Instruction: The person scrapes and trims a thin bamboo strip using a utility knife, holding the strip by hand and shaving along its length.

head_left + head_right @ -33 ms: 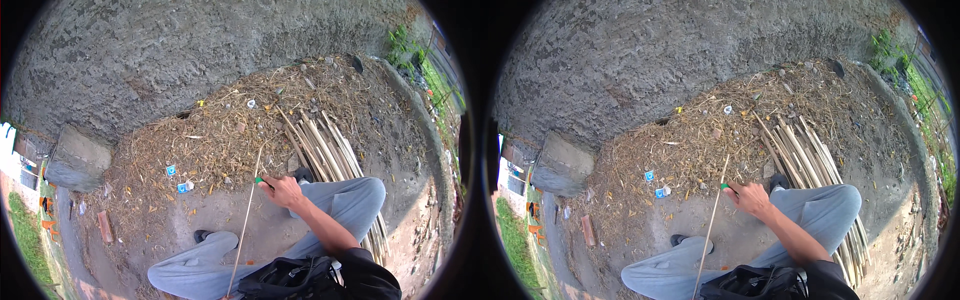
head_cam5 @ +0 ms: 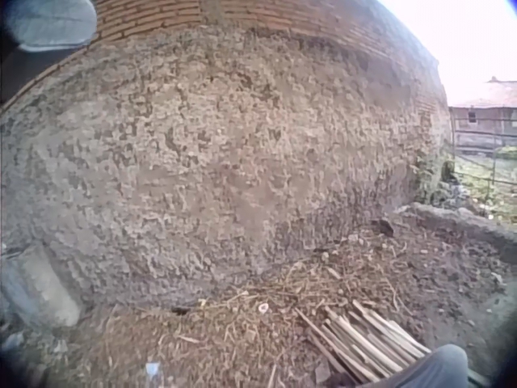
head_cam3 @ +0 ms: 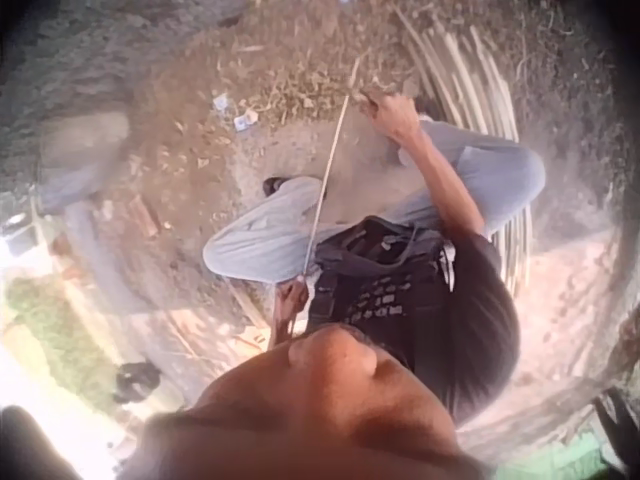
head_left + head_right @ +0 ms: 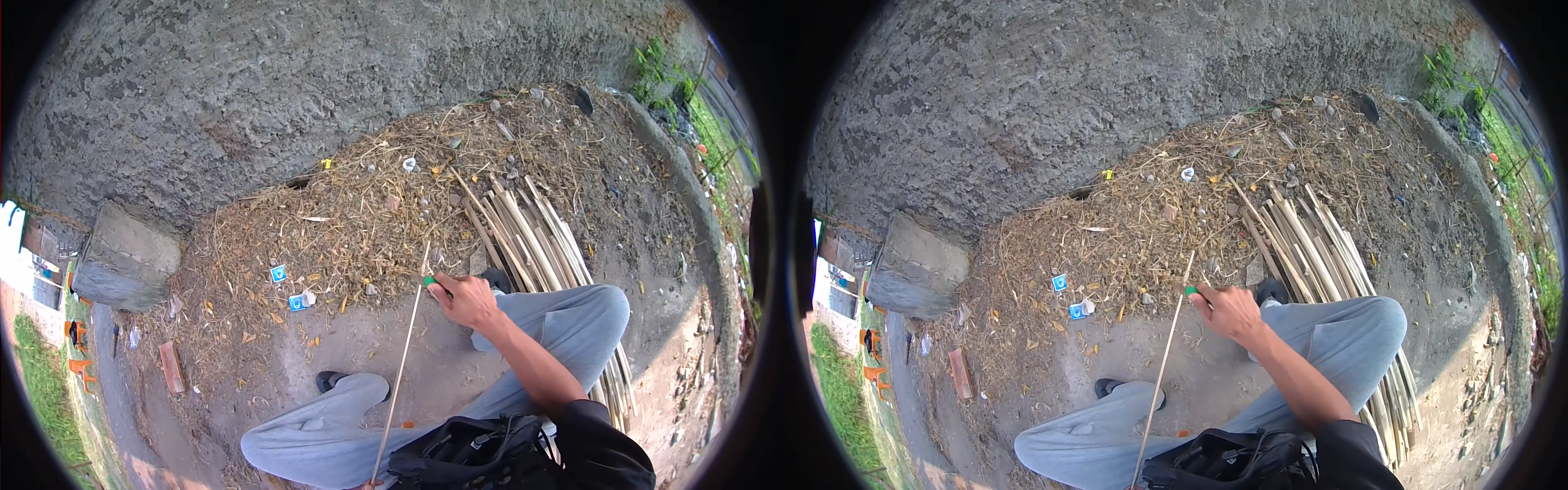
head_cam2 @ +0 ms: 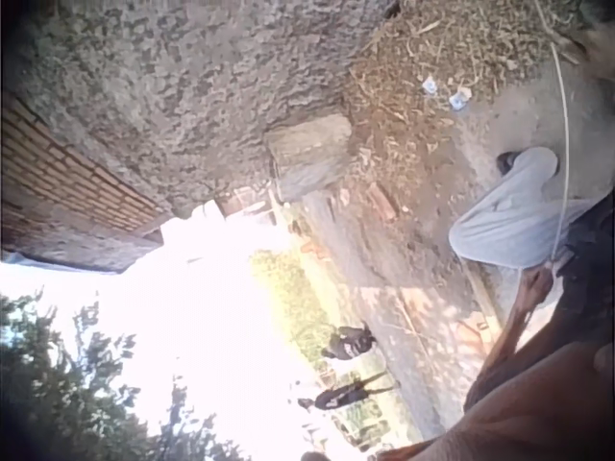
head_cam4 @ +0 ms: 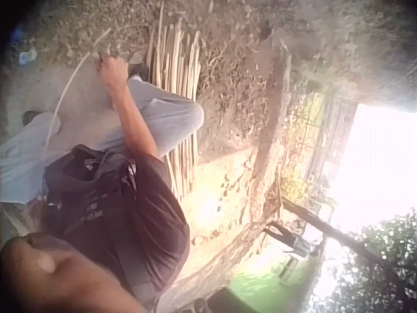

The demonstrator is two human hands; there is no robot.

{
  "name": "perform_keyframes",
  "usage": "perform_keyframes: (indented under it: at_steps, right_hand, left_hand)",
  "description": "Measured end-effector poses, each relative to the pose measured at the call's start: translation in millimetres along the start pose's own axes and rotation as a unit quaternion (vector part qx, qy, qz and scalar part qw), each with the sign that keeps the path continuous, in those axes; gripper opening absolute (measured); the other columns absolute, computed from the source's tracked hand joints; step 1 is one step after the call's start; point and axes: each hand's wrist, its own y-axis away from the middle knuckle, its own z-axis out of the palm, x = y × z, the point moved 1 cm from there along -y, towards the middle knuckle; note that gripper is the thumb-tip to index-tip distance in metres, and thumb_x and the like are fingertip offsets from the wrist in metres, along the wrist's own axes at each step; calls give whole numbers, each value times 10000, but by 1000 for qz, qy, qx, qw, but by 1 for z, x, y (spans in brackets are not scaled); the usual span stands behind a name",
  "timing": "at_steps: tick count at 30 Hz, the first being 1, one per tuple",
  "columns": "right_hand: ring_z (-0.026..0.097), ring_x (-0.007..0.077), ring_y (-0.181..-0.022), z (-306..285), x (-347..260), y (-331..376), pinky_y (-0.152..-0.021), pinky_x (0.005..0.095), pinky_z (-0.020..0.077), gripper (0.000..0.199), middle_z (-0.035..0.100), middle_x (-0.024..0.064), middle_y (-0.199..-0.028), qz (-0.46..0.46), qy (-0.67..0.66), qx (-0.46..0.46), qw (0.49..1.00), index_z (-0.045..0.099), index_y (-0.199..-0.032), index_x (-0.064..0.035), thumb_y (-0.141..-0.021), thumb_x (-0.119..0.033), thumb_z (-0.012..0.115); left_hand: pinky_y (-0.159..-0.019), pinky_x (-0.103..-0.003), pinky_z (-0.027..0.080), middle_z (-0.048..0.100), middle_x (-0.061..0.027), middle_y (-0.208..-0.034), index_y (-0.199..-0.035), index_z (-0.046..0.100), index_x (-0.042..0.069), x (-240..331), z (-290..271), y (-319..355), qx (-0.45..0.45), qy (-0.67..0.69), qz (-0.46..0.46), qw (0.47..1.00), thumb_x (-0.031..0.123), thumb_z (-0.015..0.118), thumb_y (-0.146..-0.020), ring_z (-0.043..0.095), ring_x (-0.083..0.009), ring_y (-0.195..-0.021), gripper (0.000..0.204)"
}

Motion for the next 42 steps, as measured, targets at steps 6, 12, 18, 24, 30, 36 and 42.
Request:
perform_keyframes:
  at_steps: [6, 12, 18, 24, 30, 36, 42]
  right_hand:
    - [642, 371, -563, 8, -4, 5, -524, 483, 514, 351, 652, 138, -621, -14, 4, -21, 1000, 691, -1078, -156, -967, -446, 528]
    - [641, 415, -634, 9, 60, -15, -595, 504, 518, 345, 642, 190, -647, 113, 52, -29, 992, 715, -1034, -132, -970, -413, 524]
    - [647, 361, -633, 10, 41, -9, -637, 473, 499, 407, 619, 197, -640, 236, -28, 36, 971, 722, -1059, -77, -984, -419, 514]
    - [544, 191, -566, 4, 16, -1, -563, 394, 431, 446, 531, 135, -577, 199, -237, 39, 950, 654, -868, 30, -990, -379, 522]
    - [343, 94, -560, 23, -34, 26, -493, 351, 338, 434, 390, 56, -563, 151, -330, -64, 930, 597, -827, 46, -998, -346, 526]
    - [644, 343, -577, 15, -72, 43, -582, 412, 505, 338, 664, 207, -731, 40, -286, -131, 948, 686, -1159, -80, -981, -329, 543]
    - [656, 390, -631, 21, -77, 55, -585, 466, 535, 316, 700, 172, -788, -56, -208, -116, 970, 677, -1172, -139, -961, -350, 573]
  left_hand:
    - [-388, -248, 254, 420, 41, -488, -583, 484, 132, -3, 0, -1, 10, -25, 13, 1000, 384, 498, -1026, 368, -60, -413, 510]
    - [-380, -239, 223, 415, 42, -492, -583, 477, 151, -27, 0, 10, -7, 4, 25, 1000, 308, 531, -1022, 349, -47, -419, 469]
    - [-385, -233, 234, 424, 42, -506, -612, 492, 144, -11, -7, -5, 14, 18, 42, 999, 318, 496, -1031, 344, -44, -423, 454]
    - [-407, -234, 271, 425, 49, -518, -641, 521, 121, 2, -9, -24, 76, -12, 61, 995, 329, 497, -1031, 363, -47, -444, 442]
    - [-435, -237, 302, 451, 52, -571, -783, 568, 99, 61, 15, -70, 195, -141, 283, 928, 344, 508, -1024, 389, -40, -493, 348]
    - [-413, -249, 400, 632, -100, -843, -1157, 565, 6, 107, 17, -134, -9, 97, 118, 988, 198, 499, -1031, 459, -84, -461, 239]
    - [-564, -306, 485, 581, -77, -879, -1142, 567, 23, 135, 29, -185, -165, 206, -27, 964, 276, 460, -1038, 539, -159, -623, 294]
